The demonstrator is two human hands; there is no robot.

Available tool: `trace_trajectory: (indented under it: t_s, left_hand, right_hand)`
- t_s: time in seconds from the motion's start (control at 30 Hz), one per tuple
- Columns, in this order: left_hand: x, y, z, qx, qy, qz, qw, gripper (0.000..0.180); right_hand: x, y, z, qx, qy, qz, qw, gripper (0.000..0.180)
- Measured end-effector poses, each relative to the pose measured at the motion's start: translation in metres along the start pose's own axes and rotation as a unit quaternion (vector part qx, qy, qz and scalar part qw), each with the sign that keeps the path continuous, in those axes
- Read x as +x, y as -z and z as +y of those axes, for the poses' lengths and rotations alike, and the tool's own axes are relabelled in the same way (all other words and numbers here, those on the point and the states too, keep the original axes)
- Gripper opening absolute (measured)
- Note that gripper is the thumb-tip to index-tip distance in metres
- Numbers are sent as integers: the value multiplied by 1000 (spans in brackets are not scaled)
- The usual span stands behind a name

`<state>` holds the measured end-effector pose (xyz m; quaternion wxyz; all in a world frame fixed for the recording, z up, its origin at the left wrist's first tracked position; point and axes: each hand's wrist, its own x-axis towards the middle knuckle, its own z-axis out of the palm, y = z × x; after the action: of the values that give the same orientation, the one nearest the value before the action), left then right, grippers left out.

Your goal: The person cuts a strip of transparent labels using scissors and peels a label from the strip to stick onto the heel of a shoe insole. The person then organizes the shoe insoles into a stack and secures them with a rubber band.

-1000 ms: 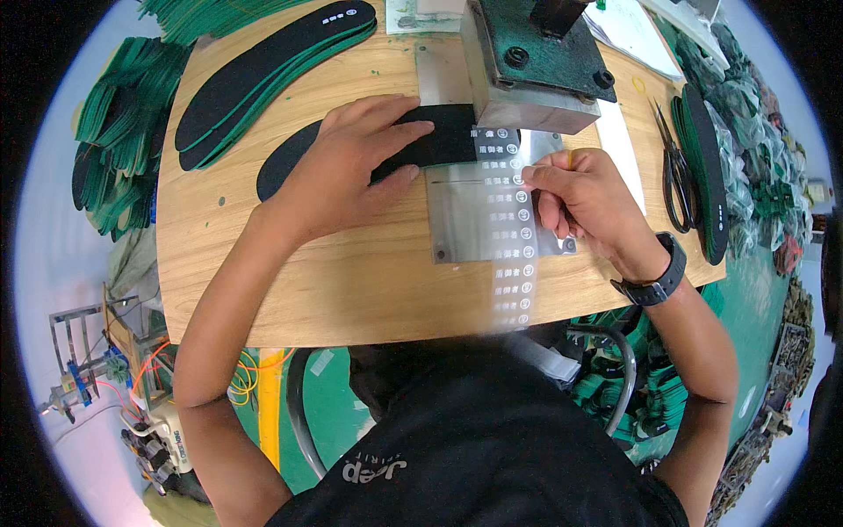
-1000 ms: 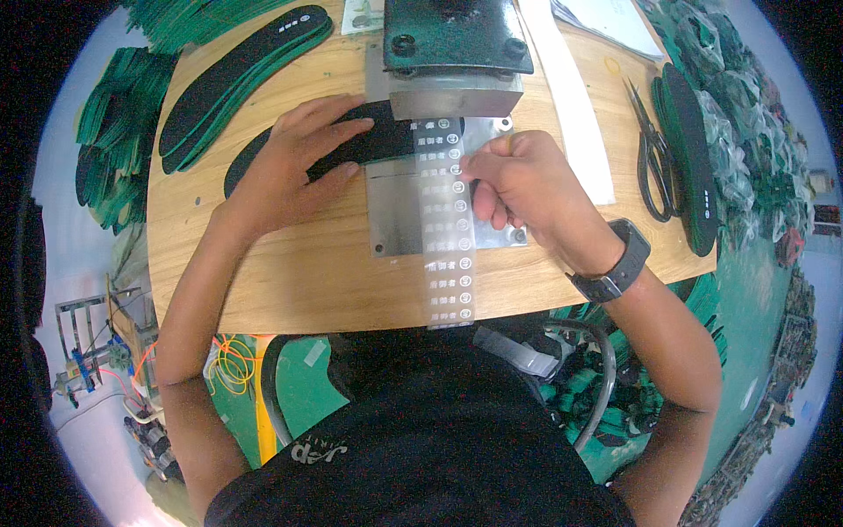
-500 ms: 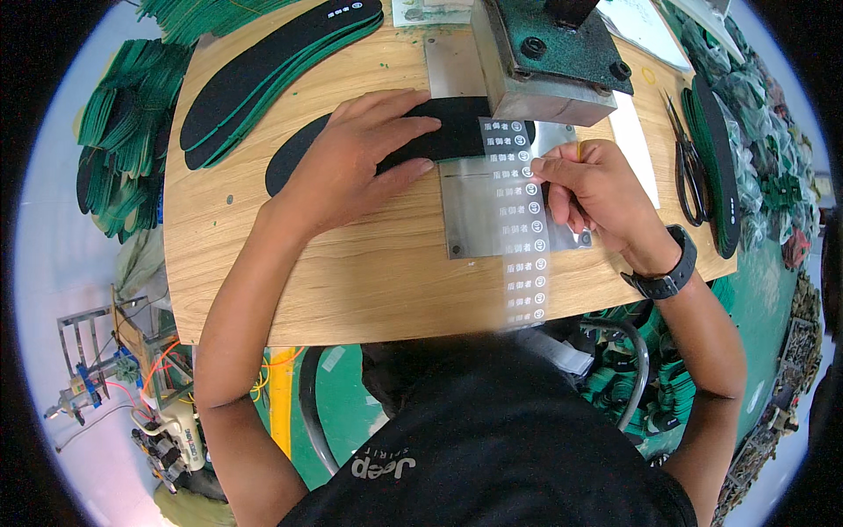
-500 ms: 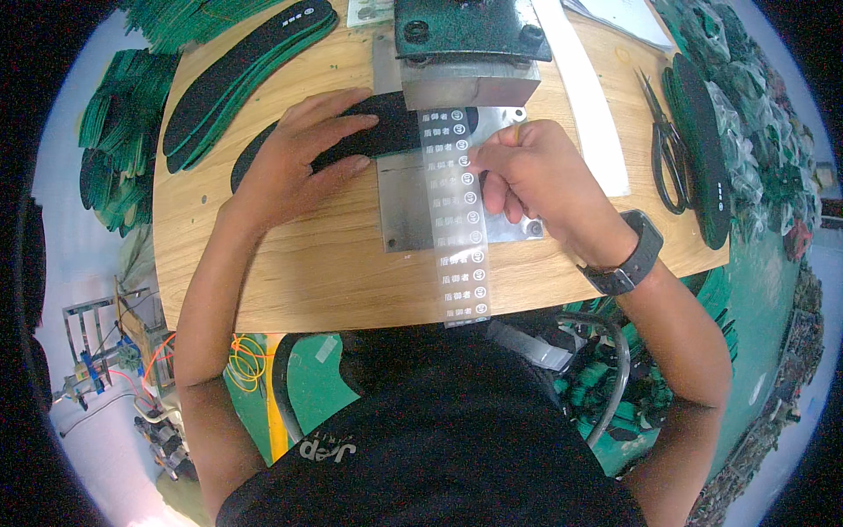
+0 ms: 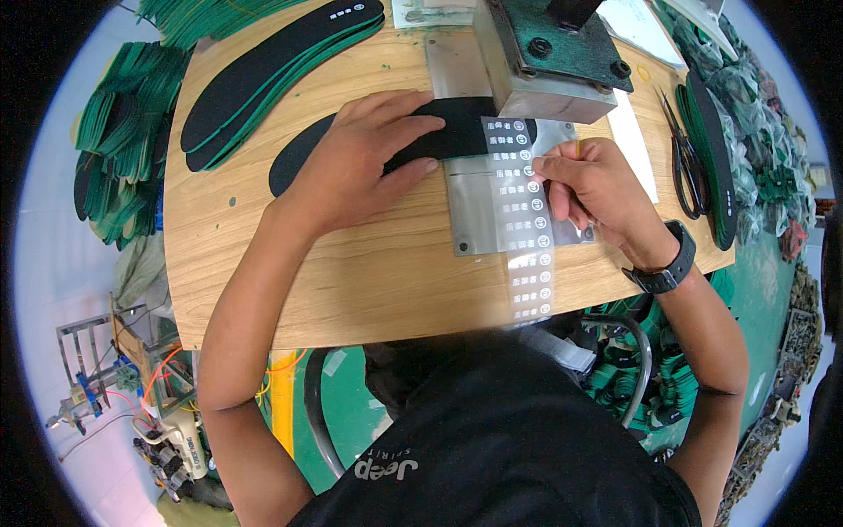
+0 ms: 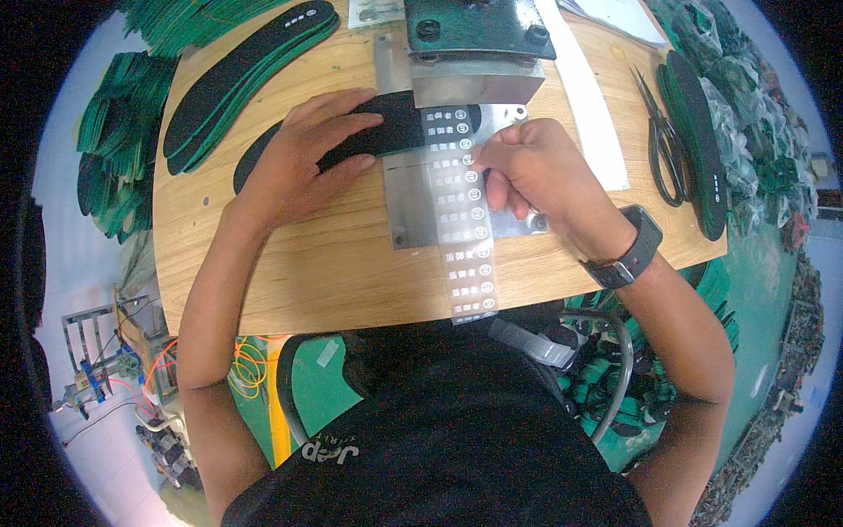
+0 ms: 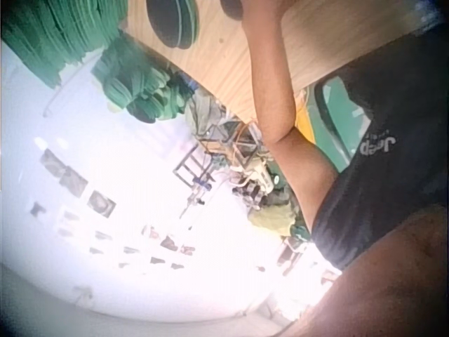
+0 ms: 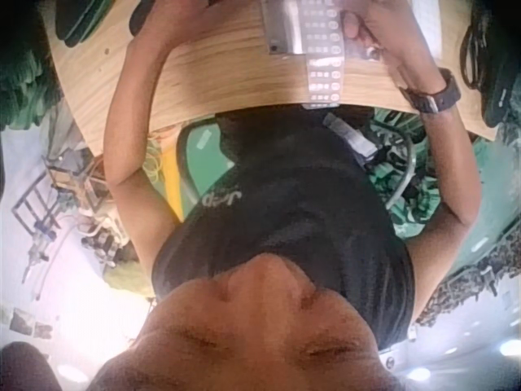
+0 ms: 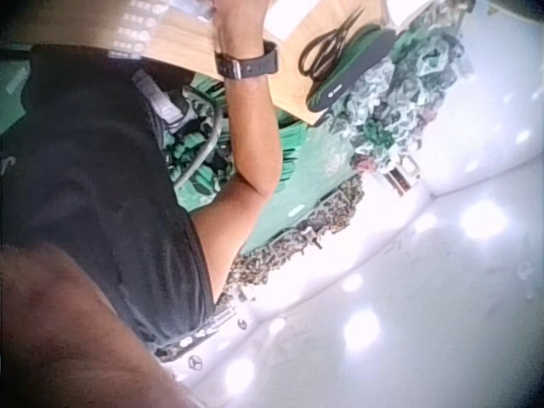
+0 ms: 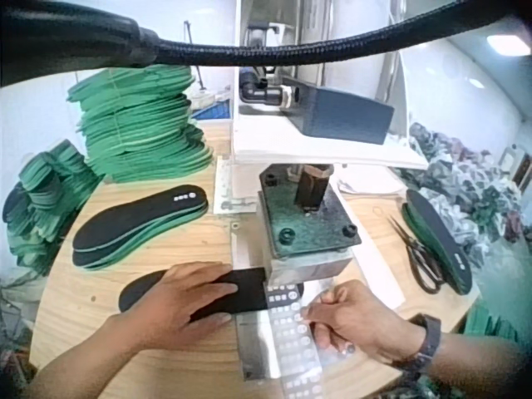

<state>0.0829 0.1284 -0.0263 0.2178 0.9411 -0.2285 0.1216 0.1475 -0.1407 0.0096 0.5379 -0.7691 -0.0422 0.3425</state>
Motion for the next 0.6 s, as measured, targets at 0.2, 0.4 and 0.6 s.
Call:
trace_trajectory:
  t_s: [0.2, 0.4, 0.6]
  left_hand:
    - [0, 0, 0, 2, 3, -4, 1000, 38]
    - [-1, 0, 0, -13, 9, 6, 1000, 37]
    - [-1, -1, -1, 2, -8, 21, 1000, 36]
  right_hand:
    - [-1, -2, 0, 2, 0, 5, 1000, 18]
    - [-3, -3, -1, -17, 10, 12, 1000, 19]
    - [-3, -3, 1, -22, 5, 17, 1000, 19]
